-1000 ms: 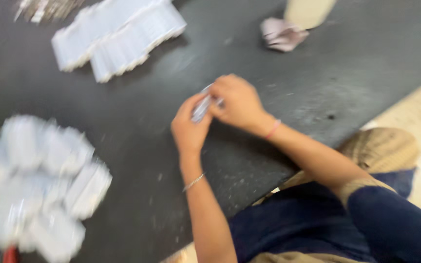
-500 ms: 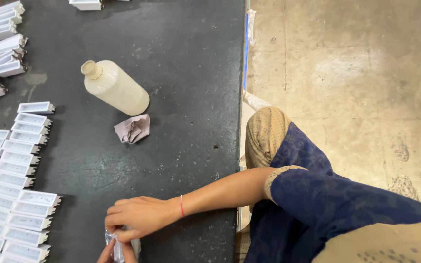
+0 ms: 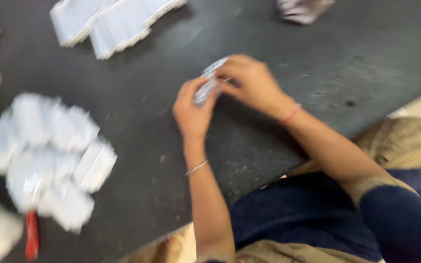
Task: The person wipes the interior and exterior of small white plastic rectangular parts with a cloth, then places them on the table. The person also unwraps a plastic bag containing similar parts and places them on the table.
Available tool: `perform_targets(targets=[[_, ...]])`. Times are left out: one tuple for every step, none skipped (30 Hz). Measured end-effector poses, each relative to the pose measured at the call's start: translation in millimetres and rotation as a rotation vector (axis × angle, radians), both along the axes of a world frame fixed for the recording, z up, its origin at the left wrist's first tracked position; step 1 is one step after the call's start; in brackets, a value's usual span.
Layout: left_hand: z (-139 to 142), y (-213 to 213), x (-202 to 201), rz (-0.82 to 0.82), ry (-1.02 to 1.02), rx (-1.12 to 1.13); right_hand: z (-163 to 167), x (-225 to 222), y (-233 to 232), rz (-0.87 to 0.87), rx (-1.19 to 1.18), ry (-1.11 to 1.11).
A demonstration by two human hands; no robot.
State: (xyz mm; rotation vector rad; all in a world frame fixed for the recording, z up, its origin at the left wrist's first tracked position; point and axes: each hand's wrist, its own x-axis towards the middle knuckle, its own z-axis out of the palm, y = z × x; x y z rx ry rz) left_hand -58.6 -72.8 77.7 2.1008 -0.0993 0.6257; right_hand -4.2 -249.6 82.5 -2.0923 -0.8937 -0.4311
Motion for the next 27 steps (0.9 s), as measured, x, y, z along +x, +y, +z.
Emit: perform_targets(targets=[[2, -1, 0, -0.017, -0.026, -0.005, 3, -1, 0, 0.009, 0.02, 0.016], [3, -3, 0, 0.002, 0.014, -0.039, 5, -1, 0, 0.004, 0.035, 0.031], [4, -5, -2, 0.01, 0.055, -0.081, 6, -2, 1, 0.01, 0.029, 0.02], [5, -5, -3, 0.016, 0.063, -0.084, 6, -2, 1, 0.004, 0.022, 0.004], [6, -6, -3, 0.012, 0.07, -0.088, 5, -2, 1, -0.012, 0.015, -0.012], [6, -7, -3, 0.002, 0.078, -0.095, 2, -3, 2, -0.017, 0.023, -0.003], [7, -8, -2, 0.003, 0.079, -0.099, -1, -2, 4, -0.027, 0.033, 0.001], [7, -8, -2, 0.004, 0.082, -0.103, -5, -2, 4, -0.039, 0.045, 0.007], [7, -8, -2, 0.004, 0.085, -0.106, -9, -1, 4, -0.043, 0.079, 0.049], [7, -8, -2, 0.004, 0.085, -0.102, -13, 0, 5, -0.047, 0.115, 0.088], [7, -9, -2, 0.005, 0.086, -0.098, -17, 2, 5, -0.05, 0.151, 0.128], [7, -9, -2, 0.006, 0.086, -0.094, -22, 3, 6, -0.045, 0.191, 0.169], [7, -9, -1, 0.012, 0.085, -0.097, -25, 6, 6, -0.04, 0.23, 0.209], [8, -9, -1, 0.019, 0.084, -0.102, -28, 8, 6, -0.033, 0.268, 0.249], [7, -10, -1, 0.027, 0.083, -0.106, -31, 10, 6, -0.017, 0.311, 0.331], [7, -10, -1, 0.021, 0.078, -0.114, -33, 11, 5, 0.0, 0.355, 0.414], [7, -9, -1, 0.016, 0.074, -0.122, -35, 13, 5, 0.017, 0.397, 0.498], [6, -8, -1, 0.012, 0.069, -0.128, -35, 15, 4, 0.04, 0.397, 0.512], [5, -8, 0, 0.011, 0.076, -0.151, -34, 16, 2, 0.063, 0.396, 0.526], [4, -8, 0, 0.01, 0.084, -0.174, -32, 16, 1, 0.086, 0.394, 0.543], [3, -8, 0, 0.009, 0.093, -0.197, -31, 16, 1, 0.087, 0.366, 0.503], [1, -8, 1, 0.021, 0.09, -0.196, -28, 16, 0, 0.087, 0.34, 0.464], [-1, -9, 2, 0.031, 0.086, -0.194, -25, 15, -1, 0.086, 0.315, 0.425], [-3, -10, 3, 0.039, 0.082, -0.19, -21, 14, -1, 0.107, 0.286, 0.37], [-4, -10, 4, 0.047, 0.071, -0.185, -18, 13, -2, 0.126, 0.256, 0.314], [-5, -10, 5, 0.053, 0.06, -0.18, -14, 12, -3, 0.143, 0.226, 0.259], [-6, -10, 6, 0.058, 0.05, -0.176, -12, 10, -3, 0.15, 0.205, 0.228]])
